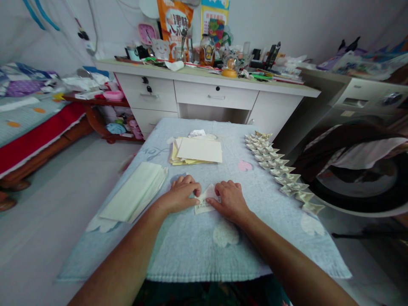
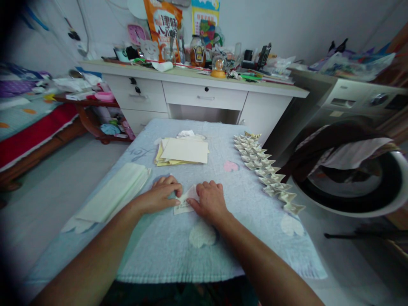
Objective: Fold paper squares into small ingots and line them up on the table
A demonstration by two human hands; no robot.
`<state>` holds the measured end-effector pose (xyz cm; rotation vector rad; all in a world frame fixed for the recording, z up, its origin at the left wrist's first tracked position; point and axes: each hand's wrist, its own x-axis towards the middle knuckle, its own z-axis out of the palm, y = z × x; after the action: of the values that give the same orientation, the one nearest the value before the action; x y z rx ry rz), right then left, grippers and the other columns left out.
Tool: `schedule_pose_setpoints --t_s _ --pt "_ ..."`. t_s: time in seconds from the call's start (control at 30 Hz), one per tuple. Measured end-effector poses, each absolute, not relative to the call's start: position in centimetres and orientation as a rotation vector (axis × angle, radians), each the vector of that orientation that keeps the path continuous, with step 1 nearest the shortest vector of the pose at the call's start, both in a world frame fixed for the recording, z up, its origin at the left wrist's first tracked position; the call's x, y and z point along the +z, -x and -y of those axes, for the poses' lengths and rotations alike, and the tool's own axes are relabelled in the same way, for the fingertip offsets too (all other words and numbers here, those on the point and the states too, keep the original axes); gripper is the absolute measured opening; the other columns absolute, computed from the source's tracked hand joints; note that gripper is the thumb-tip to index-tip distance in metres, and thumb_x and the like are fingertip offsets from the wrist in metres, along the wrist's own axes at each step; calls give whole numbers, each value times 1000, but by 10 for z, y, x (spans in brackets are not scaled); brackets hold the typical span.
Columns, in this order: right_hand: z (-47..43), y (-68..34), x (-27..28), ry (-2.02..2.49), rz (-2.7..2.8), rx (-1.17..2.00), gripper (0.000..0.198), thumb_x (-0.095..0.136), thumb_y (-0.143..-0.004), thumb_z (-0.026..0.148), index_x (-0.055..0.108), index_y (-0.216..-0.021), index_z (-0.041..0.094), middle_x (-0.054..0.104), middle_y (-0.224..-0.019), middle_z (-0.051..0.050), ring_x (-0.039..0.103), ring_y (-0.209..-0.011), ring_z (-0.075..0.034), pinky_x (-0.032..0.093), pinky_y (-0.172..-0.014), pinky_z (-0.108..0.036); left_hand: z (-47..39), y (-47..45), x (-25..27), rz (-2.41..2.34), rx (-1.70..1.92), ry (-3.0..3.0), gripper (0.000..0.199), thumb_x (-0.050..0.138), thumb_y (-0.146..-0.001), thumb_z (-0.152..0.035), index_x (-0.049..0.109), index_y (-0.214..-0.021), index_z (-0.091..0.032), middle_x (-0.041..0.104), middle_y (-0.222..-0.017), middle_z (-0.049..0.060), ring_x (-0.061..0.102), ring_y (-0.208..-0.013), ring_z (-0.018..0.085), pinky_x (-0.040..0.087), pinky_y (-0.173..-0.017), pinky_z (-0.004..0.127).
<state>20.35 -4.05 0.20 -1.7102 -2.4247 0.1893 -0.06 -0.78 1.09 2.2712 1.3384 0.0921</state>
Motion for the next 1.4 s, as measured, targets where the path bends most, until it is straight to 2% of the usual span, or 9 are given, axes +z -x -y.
schedule_pose_setpoints --t_s 0.43,0.7,0.9,1.0,1.1,1.17,1.23,1.3,1.4 --pt "33 -237 0 1899 2279 280 34 68 -76 48 57 -95 22 56 -98 -7 47 -92 -25 28 -74 -34 6 1 12 -1315 74 -2263 16 62 -72 -29 60 -87 -26 50 -105 1 42 -104 25 33 -85 35" --pt "28 -260 3 1928 2257 397 32 69 -74 45 57 -94 22 54 -99 -6 47 -92 -24 28 -73 -32 6 2 12 -1311 94 -2248 15 62 -72 -28 62 -86 -26 52 -105 2 43 -104 24 33 -86 36" --pt "26 -276 5 1916 2245 462 26 68 -74 36 57 -92 21 54 -97 -5 46 -91 -23 29 -73 -31 5 2 11 -1308 100 -2254 16 61 -71 -29 62 -87 -25 52 -105 3 43 -105 25 34 -87 36" --pt "24 -280 7 1791 2233 527 17 61 -75 23 56 -92 20 54 -95 -4 47 -90 -21 31 -76 -32 5 2 10 -1309 108 -2269 16 61 -71 -29 62 -86 -25 52 -103 2 44 -104 25 34 -86 36" --pt "24 -278 9 1607 2192 575 19 54 -76 13 56 -94 19 54 -96 -4 47 -94 -20 33 -83 -32 6 0 10 -1328 115 -2284 14 61 -70 -28 62 -84 -25 53 -102 2 44 -102 24 34 -84 36" --pt "25 -271 9 1561 2190 568 17 53 -80 17 57 -96 19 54 -97 -4 46 -95 -21 33 -84 -34 7 -2 11 -1344 125 -2288 14 62 -71 -33 62 -82 -24 53 -101 2 45 -102 25 34 -83 36" --pt "28 -261 8 1612 2218 502 17 56 -84 32 60 -95 19 54 -97 -5 45 -95 -23 33 -83 -36 8 -6 10 -1371 153 -2290 20 64 -71 -42 62 -79 -23 54 -98 3 46 -100 25 34 -83 37" --pt "30 -252 6 1663 2269 428 28 62 -81 45 61 -94 20 53 -98 -6 44 -93 -24 33 -81 -37 9 -10 7 -1440 214 -2307 25 65 -71 -47 61 -74 -22 54 -93 3 47 -98 26 34 -82 37" --pt "32 -242 1 1669 2324 374 32 68 -76 46 61 -94 20 53 -99 -7 44 -94 -25 32 -80 -37 10 -17 1 -1484 321 -2358 27 70 -68 -45 60 -77 -21 56 -91 3 48 -94 25 35 -81 37"
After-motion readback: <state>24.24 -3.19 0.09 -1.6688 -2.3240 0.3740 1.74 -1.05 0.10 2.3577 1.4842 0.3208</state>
